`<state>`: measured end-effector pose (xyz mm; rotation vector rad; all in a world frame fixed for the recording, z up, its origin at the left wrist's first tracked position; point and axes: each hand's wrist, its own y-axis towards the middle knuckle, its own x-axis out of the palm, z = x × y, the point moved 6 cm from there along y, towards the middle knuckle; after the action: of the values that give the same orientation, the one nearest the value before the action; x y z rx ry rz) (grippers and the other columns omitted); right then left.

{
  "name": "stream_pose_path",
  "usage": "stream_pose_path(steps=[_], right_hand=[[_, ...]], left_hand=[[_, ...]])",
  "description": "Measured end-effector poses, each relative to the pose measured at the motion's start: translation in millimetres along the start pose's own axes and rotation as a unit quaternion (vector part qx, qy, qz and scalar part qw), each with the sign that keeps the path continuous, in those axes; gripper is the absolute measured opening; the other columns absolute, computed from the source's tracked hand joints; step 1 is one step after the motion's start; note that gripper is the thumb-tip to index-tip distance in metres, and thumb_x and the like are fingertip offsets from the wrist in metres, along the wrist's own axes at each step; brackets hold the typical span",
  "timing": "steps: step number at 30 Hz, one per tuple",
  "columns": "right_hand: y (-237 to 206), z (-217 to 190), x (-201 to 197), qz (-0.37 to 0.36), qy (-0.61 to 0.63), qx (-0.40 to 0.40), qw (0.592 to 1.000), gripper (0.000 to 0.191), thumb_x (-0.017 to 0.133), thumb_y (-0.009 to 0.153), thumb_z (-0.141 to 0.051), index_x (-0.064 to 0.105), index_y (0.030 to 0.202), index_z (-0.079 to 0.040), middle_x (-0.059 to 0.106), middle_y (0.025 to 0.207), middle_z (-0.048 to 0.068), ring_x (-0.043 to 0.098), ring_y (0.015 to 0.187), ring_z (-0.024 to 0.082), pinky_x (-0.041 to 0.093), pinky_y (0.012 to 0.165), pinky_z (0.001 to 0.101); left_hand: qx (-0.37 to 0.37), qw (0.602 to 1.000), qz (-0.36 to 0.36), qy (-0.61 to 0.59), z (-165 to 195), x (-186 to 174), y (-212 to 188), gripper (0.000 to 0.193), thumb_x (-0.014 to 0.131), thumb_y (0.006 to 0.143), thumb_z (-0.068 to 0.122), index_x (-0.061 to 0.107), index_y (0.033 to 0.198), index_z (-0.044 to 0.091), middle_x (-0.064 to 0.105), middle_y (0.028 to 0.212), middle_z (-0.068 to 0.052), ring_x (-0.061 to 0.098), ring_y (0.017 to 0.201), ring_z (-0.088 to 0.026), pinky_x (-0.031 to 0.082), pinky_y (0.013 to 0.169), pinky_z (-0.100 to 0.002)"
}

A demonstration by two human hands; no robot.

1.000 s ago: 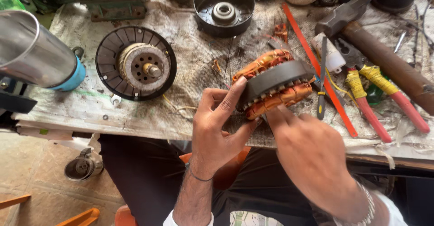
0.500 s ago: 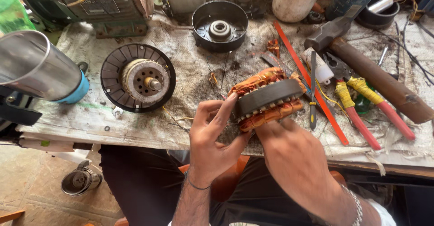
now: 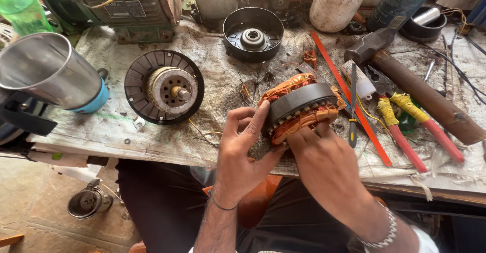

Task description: The person holds an electric motor stator with copper windings on a workbench and works a dark metal ring component around its edge, pressing and seating it by hand while rotating the assembly. They occasionally use a small hand tool to help position the ring and turn the part to work different sections.

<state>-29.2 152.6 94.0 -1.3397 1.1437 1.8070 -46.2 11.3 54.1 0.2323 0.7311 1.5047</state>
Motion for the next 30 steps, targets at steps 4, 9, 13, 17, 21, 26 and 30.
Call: stream_pose_path(steps=[4, 9, 13, 17, 21, 26, 30], right_hand=[[-4, 9, 8, -0.012, 0.042, 0.026, 0.999, 0.032, 0.064, 0.074, -0.005, 0.072, 0.105, -0.008, 0.074, 0.091, 0.005, 0.068, 0.083, 0.027, 0.055, 0.07, 0.0398], [-3, 5, 1, 0.005, 0.011, -0.002, 1.0, 0.025, 0.067, 0.078, -0.005, 0.071, 0.103, -0.008, 0.074, 0.093, 0.006, 0.069, 0.091, 0.028, 0.056, 0.074, 0.0392], [-1, 5, -11, 0.023, 0.041, 0.016, 0.999, 0.04, 0.068, 0.07, -0.001, 0.072, 0.109, -0.007, 0.073, 0.094, 0.006, 0.067, 0.087, 0.029, 0.055, 0.074, 0.0409], [3, 3, -7, 0.048, 0.056, 0.006, 0.997, 0.032, 0.068, 0.069, -0.003, 0.069, 0.101, -0.005, 0.068, 0.094, 0.009, 0.066, 0.091, 0.031, 0.055, 0.078, 0.0409], [-2, 6, 5, 0.0, 0.065, 0.029, 0.997, 0.035, 0.071, 0.069, -0.007, 0.068, 0.103, -0.006, 0.064, 0.092, 0.011, 0.066, 0.088, 0.03, 0.056, 0.077, 0.0425], [-8, 16, 15, -0.11, 0.106, 0.093, 0.984, 0.034, 0.071, 0.085, -0.026, 0.064, 0.112, -0.006, 0.066, 0.1, 0.01, 0.066, 0.092, 0.03, 0.056, 0.076, 0.0432], [-6, 10, 1, -0.012, 0.134, -0.005, 0.991, 0.054, 0.072, 0.083, -0.045, 0.063, 0.114, -0.002, 0.068, 0.105, 0.013, 0.066, 0.095, 0.035, 0.054, 0.078, 0.0457]], left_hand=[[0.033, 0.997, 0.002, 0.069, 6, -2, 2, 0.084, 0.091, 0.075, 0.013, 0.054, 0.15, 0.015, 0.056, 0.126, -0.011, 0.067, 0.115, -0.026, 0.064, 0.096, -0.038], [-0.016, 0.996, -0.025, 0.081, 3, 3, 3, 0.085, 0.089, 0.074, 0.014, 0.053, 0.151, 0.018, 0.056, 0.124, -0.012, 0.069, 0.109, -0.024, 0.065, 0.09, -0.037], [-0.016, 0.997, -0.019, 0.079, 4, 2, 4, 0.085, 0.091, 0.074, 0.016, 0.053, 0.15, 0.02, 0.056, 0.123, -0.011, 0.07, 0.106, -0.022, 0.066, 0.087, -0.036], [-0.025, 0.997, -0.02, 0.064, 1, 3, 4, 0.085, 0.089, 0.074, 0.013, 0.052, 0.151, 0.019, 0.055, 0.123, -0.011, 0.071, 0.107, -0.022, 0.067, 0.087, -0.034], [-0.03, 0.998, -0.02, 0.06, -1, 4, 3, 0.082, 0.088, 0.075, 0.012, 0.054, 0.15, 0.019, 0.055, 0.123, -0.011, 0.071, 0.109, -0.021, 0.068, 0.089, -0.034], [-0.024, 0.998, -0.019, 0.054, 0, 4, 2, 0.082, 0.088, 0.076, 0.011, 0.054, 0.15, 0.018, 0.055, 0.124, -0.01, 0.071, 0.11, -0.021, 0.068, 0.09, -0.034], [-0.027, 0.998, -0.017, 0.048, -1, 4, 2, 0.082, 0.088, 0.076, 0.011, 0.054, 0.15, 0.02, 0.055, 0.124, -0.009, 0.072, 0.11, -0.02, 0.069, 0.089, -0.032]])
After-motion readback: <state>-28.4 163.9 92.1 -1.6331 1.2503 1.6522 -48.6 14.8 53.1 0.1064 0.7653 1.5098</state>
